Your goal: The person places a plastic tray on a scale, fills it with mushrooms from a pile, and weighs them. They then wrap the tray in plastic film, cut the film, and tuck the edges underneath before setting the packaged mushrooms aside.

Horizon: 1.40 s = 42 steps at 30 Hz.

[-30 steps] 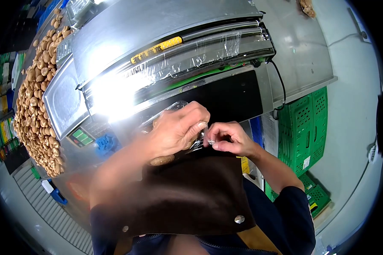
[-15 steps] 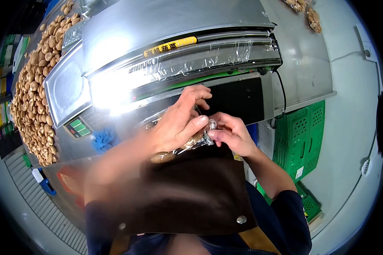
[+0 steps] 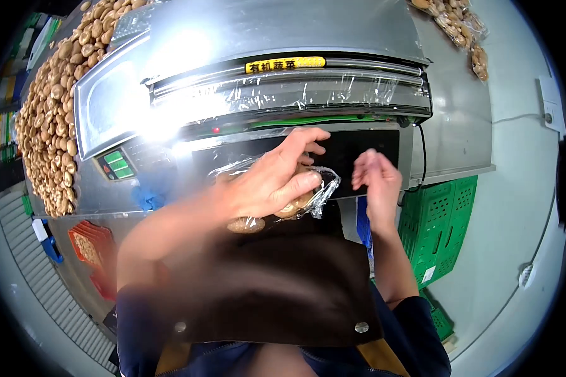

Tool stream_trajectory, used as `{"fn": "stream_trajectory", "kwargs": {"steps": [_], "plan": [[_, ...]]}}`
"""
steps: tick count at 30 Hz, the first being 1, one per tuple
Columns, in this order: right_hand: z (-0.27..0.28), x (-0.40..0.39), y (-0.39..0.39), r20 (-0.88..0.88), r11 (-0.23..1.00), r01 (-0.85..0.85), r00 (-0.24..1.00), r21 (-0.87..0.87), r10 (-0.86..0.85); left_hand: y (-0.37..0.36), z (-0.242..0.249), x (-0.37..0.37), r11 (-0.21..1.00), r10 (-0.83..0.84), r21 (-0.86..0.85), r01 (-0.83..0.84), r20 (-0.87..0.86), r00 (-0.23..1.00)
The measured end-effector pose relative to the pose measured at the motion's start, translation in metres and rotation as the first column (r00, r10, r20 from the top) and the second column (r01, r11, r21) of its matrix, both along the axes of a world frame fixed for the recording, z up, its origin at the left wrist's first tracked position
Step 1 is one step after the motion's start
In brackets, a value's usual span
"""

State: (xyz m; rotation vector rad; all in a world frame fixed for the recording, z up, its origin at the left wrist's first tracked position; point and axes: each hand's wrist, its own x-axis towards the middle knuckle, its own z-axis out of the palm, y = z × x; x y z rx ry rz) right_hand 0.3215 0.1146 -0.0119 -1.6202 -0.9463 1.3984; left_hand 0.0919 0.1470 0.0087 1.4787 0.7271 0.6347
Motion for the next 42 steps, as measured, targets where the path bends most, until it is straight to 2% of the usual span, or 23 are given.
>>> {"fn": "stream_trajectory", "kwargs": {"steps": [2, 4, 5, 6, 8, 9, 10, 12, 16, 21, 24, 25, 28, 29, 30, 31, 32, 33, 34, 36, 39, 42], "plan": [[0.014, -0.016, -0.004, -0.104, 0.991, -0.131, 0.986, -0.017, 0.129, 0.0, 0.005, 0.001, 0.999, 0.014, -0.041, -0.015, -0.007, 1.0], [0.015, -0.022, -0.003, -0.161, 0.97, -0.229, 0.957, 0.084, 0.24, 0.0, 0.007, 0.003, 0.997, 0.039, -0.061, -0.037, 0.033, 0.999], [0.017, -0.024, -0.003, -0.141, 0.957, -0.279, 0.947, 0.078, 0.287, -0.001, 0.008, 0.003, 0.996, 0.052, -0.075, -0.048, 0.049, 0.997], [0.019, -0.025, -0.004, -0.122, 0.943, -0.325, 0.935, 0.07, 0.332, -0.001, 0.008, 0.0, 0.998, 0.06, -0.003, -0.06, 0.017, 0.998], [0.023, -0.024, -0.002, -0.034, 0.964, -0.234, 0.97, 0.124, 0.24, 0.002, 0.008, -0.008, 0.988, 0.076, 0.138, -0.07, -0.041, 0.996], [0.027, -0.026, -0.001, -0.075, 0.967, -0.194, 0.975, 0.163, 0.209, 0.001, 0.021, -0.011, 0.985, 0.076, 0.168, -0.039, -0.22, 0.973], [0.03, -0.029, -0.002, -0.117, 0.968, -0.152, 0.977, 0.202, 0.178, -0.002, 0.022, -0.01, 0.98, 0.076, 0.198, -0.021, -0.272, 0.959], [0.028, -0.031, -0.006, -0.212, 0.978, -0.128, 0.964, 0.167, 0.162, -0.008, 0.025, -0.006, 0.967, 0.082, 0.254, 0.017, -0.374, 0.924], [0.02, -0.028, -0.012, -0.533, 1.0, -0.02, 0.846, 0.013, 0.024, -0.016, 0.011, -0.005, 0.937, 0.169, 0.347, -0.033, -0.371, 0.913], [0.02, -0.028, -0.016, -0.36, 0.973, 0.093, 0.933, 0.209, -0.012, -0.016, 0.009, -0.004, 0.94, 0.127, 0.341, 0.031, -0.433, 0.892], [0.002, -0.034, -0.005, -0.493, 0.96, 0.279, 0.832, -0.025, -0.255, -0.016, 0.01, -0.005, 0.946, 0.11, 0.319, 0.048, -0.457, 0.883], [-0.002, -0.04, -0.001, -0.49, 0.933, 0.314, 0.794, -0.177, -0.36, -0.014, 0.011, -0.006, 0.949, 0.105, 0.311, 0.053, -0.47, 0.877], [0.001, -0.042, 0.002, -0.393, 0.937, 0.279, 0.854, -0.209, -0.342, -0.01, 0.02, -0.031, 0.929, 0.229, 0.344, -0.134, -0.252, 0.94], [0.004, -0.041, 0.002, -0.324, 0.953, 0.246, 0.9, -0.177, -0.292, -0.013, 0.027, -0.046, 0.926, 0.327, 0.257, -0.277, -0.175, 0.929], [0.006, -0.039, 0.003, -0.269, 0.956, 0.236, 0.922, -0.175, -0.277, -0.02, 0.038, -0.064, 0.906, 0.421, 0.16, -0.391, -0.261, 0.869], [0.004, -0.038, 0.003, -0.227, 0.963, 0.222, 0.941, -0.155, -0.253, -0.033, 0.042, -0.074, 0.77, 0.621, -0.008, -0.638, -0.222, 0.752], [0.003, -0.039, 0.003, -0.181, 0.968, 0.209, 0.956, -0.136, -0.232, -0.042, 0.037, -0.09, 0.663, 0.722, 0.04, -0.748, -0.299, 0.624], [0.001, -0.042, 0.004, -0.112, 0.971, 0.21, 0.969, -0.11, -0.222, -0.053, 0.031, -0.1, 0.579, 0.78, -0.009, -0.815, -0.284, 0.557], [0.0, -0.043, 0.003, -0.113, 0.975, 0.198, 0.971, -0.098, -0.209, -0.066, 0.025, -0.117, 0.604, 0.713, -0.051, -0.795, -0.411, 0.568], [-0.003, -0.041, 0.003, -0.112, 0.983, 0.173, 0.977, -0.067, -0.18, -0.09, 0.006, -0.13, 0.653, 0.591, -0.161, -0.74, -0.504, 0.63], [0.001, -0.04, 0.007, -0.144, 0.971, 0.19, 0.967, -0.142, -0.21, -0.107, 0.009, -0.106, 0.509, 0.57, -0.466, -0.723, -0.447, 0.69], [0.001, -0.041, 0.005, -0.153, 0.968, 0.201, 0.963, -0.153, -0.224, -0.109, 0.01, -0.085, 0.48, 0.586, -0.508, -0.715, -0.422, 0.692]]}}
